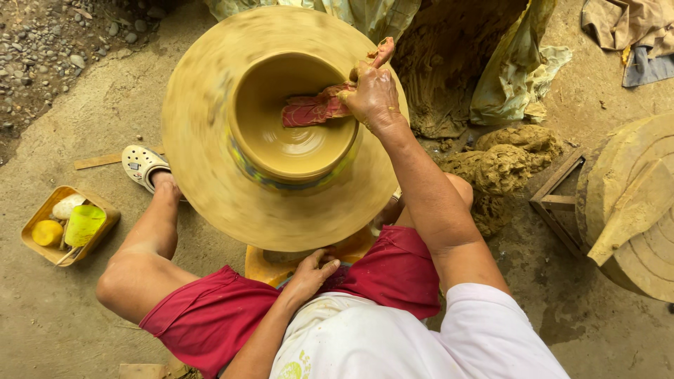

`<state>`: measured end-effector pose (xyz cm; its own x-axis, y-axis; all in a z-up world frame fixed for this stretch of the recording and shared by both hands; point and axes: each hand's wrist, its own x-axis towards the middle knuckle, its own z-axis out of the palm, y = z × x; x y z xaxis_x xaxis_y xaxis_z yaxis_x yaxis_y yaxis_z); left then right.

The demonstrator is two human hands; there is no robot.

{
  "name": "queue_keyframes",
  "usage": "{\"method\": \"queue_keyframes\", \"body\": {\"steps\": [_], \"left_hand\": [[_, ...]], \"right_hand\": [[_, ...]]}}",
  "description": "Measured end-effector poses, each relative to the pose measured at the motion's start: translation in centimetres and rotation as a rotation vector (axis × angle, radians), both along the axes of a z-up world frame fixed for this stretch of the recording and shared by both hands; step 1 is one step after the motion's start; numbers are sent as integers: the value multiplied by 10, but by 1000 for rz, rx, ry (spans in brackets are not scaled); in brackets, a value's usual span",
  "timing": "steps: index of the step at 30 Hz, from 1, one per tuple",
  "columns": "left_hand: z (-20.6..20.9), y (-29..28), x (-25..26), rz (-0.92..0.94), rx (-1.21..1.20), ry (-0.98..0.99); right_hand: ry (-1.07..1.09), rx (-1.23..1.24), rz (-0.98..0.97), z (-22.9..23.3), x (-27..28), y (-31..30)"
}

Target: The person throws a mass of clay onto a pottery wheel and centers it by hand. They open the clay with their thumbs, widen the form, and smooth the interior using a rib tool while the wheel spins.

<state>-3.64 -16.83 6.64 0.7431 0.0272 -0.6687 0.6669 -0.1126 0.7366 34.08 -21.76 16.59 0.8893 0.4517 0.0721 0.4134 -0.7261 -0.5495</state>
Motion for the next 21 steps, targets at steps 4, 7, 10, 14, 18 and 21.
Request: {"method": "queue_keyframes", "body": {"steps": [4, 7, 10, 14, 18, 21], "left_hand": [[2, 1, 0, 6, -11, 16], [3, 1, 1, 11, -12, 29], [2, 1, 1, 15, -18, 34], [0, 1, -2, 11, -10, 18], [-2, 1, -2, 3, -1, 2], [-3, 1, -2, -8, 21, -4]], "right_hand": [[4, 12, -5, 0, 3, 1], [0, -7, -14, -2, 4, 5], [-24, -13, -9, -2, 5, 7], [-9, -22, -8, -3, 3, 7], [-14, -95, -6, -4, 4, 8], [5, -74, -2, -3, 1, 5]]}}
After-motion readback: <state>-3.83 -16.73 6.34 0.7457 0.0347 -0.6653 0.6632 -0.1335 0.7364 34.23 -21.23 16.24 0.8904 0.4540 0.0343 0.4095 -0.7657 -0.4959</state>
